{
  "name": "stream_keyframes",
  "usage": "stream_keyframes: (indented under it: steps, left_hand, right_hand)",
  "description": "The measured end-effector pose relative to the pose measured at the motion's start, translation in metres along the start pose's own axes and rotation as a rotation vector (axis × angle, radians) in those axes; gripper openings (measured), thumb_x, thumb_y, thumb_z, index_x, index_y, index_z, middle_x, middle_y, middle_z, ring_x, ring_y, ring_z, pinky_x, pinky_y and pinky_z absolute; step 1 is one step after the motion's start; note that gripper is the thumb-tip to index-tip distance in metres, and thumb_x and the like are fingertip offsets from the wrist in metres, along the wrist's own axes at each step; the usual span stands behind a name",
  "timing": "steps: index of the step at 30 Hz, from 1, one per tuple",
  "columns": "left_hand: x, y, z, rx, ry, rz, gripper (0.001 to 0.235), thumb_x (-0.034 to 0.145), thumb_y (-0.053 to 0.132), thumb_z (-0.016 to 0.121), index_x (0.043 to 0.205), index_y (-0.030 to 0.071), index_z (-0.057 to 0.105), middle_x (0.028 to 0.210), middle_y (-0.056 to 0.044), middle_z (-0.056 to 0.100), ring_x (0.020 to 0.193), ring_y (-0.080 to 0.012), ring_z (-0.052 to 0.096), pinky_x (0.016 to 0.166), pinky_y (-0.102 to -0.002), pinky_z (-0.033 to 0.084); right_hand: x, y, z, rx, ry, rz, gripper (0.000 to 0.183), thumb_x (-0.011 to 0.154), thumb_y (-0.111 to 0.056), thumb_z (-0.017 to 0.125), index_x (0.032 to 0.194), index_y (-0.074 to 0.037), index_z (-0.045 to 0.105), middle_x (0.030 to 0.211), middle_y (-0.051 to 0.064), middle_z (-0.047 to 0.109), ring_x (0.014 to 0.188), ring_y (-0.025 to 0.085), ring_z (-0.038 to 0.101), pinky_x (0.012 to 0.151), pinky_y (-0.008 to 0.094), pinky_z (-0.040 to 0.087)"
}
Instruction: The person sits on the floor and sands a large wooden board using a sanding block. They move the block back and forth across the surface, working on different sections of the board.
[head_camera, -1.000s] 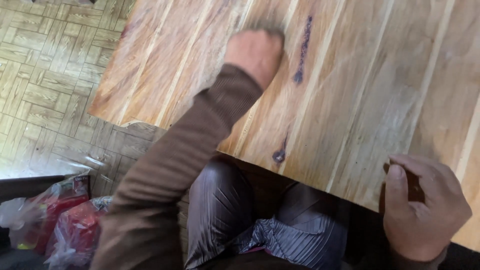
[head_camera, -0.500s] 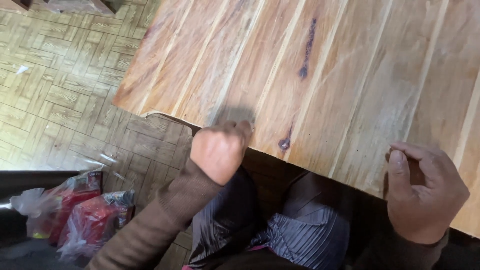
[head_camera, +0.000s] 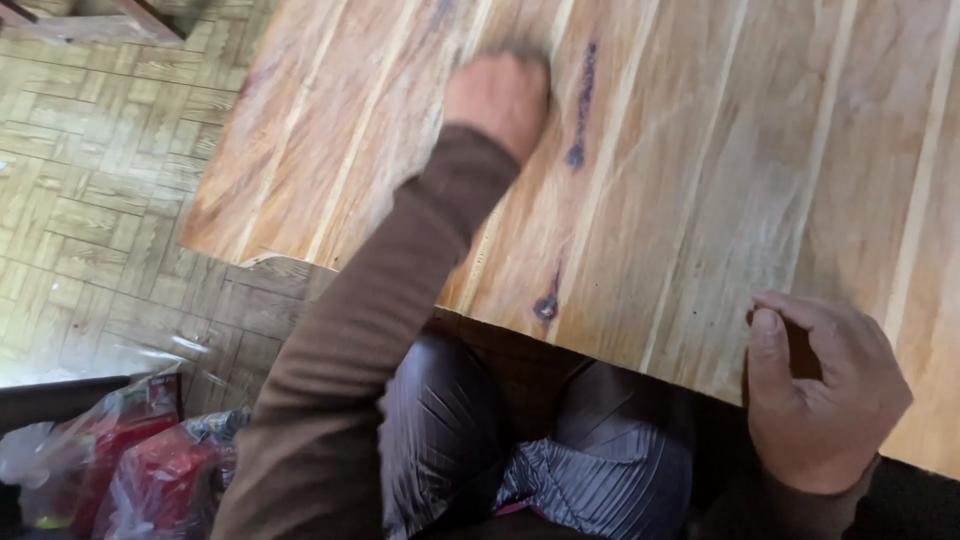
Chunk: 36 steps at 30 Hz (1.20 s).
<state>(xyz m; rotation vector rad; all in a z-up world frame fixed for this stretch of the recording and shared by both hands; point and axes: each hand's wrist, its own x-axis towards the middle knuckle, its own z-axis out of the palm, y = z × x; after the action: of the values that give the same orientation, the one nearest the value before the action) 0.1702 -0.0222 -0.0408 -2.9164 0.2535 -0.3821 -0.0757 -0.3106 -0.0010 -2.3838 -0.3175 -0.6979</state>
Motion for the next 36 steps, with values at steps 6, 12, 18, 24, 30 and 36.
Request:
stream_keyframes:
  steps: [6, 12, 18, 24, 30, 36]
  left_hand:
    - [0.070, 0.009, 0.034, -0.072, 0.061, -0.106, 0.026, 0.092, 0.008, 0.056, 0.079, 0.021, 0.075, 0.068, -0.002, 0.070, 0.061, -0.0268, 0.069, 0.045, -0.044, 0.056]
    - [-0.004, 0.004, 0.002, -0.080, 0.060, -0.131, 0.023, 0.093, 0.005, 0.055, 0.091, 0.016, 0.075, 0.075, -0.005, 0.075, 0.068, -0.0283, 0.075, 0.050, -0.045, 0.061]
    - [-0.180, -0.022, -0.074, -0.078, 0.043, 0.121, 0.015, 0.089, 0.010, 0.055, 0.094, 0.016, 0.068, 0.062, 0.000, 0.064, 0.048, -0.0230, 0.064, 0.037, -0.040, 0.047]
    - [-0.232, -0.090, -0.110, -0.064, 0.254, -0.028, 0.037, 0.110, 0.032, 0.055, 0.076, 0.020, 0.062, 0.065, -0.004, 0.065, 0.050, -0.0257, 0.064, 0.040, -0.043, 0.049]
    - [-0.231, -0.100, -0.080, -0.024, 0.280, 0.046, 0.037, 0.095, 0.008, 0.066, 0.065, 0.020, 0.049, 0.052, 0.001, 0.043, 0.040, -0.0159, 0.042, 0.035, -0.035, 0.032]
    - [-0.177, -0.095, -0.065, -0.311, 0.153, 0.091, 0.032, 0.090, -0.012, 0.046, 0.073, 0.013, 0.057, 0.059, 0.000, 0.052, 0.046, -0.0167, 0.049, 0.040, -0.034, 0.052]
  right_hand:
    - [-0.002, 0.001, 0.001, -0.051, 0.021, -0.011, 0.023, 0.118, -0.005, 0.064, 0.109, 0.010, 0.079, 0.103, 0.021, 0.076, 0.092, 0.033, 0.069, 0.082, 0.042, 0.053]
    - [-0.006, 0.007, 0.001, 0.017, 0.040, -0.051, 0.013, 0.115, 0.009, 0.068, 0.107, 0.014, 0.077, 0.106, 0.025, 0.077, 0.095, 0.034, 0.070, 0.080, 0.041, 0.055]
    - [-0.011, 0.008, -0.001, 0.015, 0.010, -0.072, 0.016, 0.122, 0.008, 0.068, 0.112, 0.015, 0.079, 0.107, 0.027, 0.076, 0.096, 0.035, 0.069, 0.084, 0.044, 0.053]
    - [-0.018, 0.008, -0.002, 0.041, -0.045, -0.035, 0.025, 0.132, -0.001, 0.065, 0.122, 0.018, 0.079, 0.114, 0.028, 0.075, 0.110, 0.040, 0.070, 0.100, 0.049, 0.053]
    - [-0.030, 0.005, 0.005, 0.255, -0.037, 0.165, 0.020, 0.137, 0.005, 0.057, 0.137, 0.023, 0.066, 0.128, 0.034, 0.066, 0.110, 0.038, 0.070, 0.102, 0.044, 0.057]
    - [-0.040, 0.011, 0.010, 0.139, -0.139, 0.277, 0.032, 0.146, -0.009, 0.050, 0.147, 0.018, 0.066, 0.131, 0.027, 0.068, 0.119, 0.031, 0.065, 0.107, 0.038, 0.049]
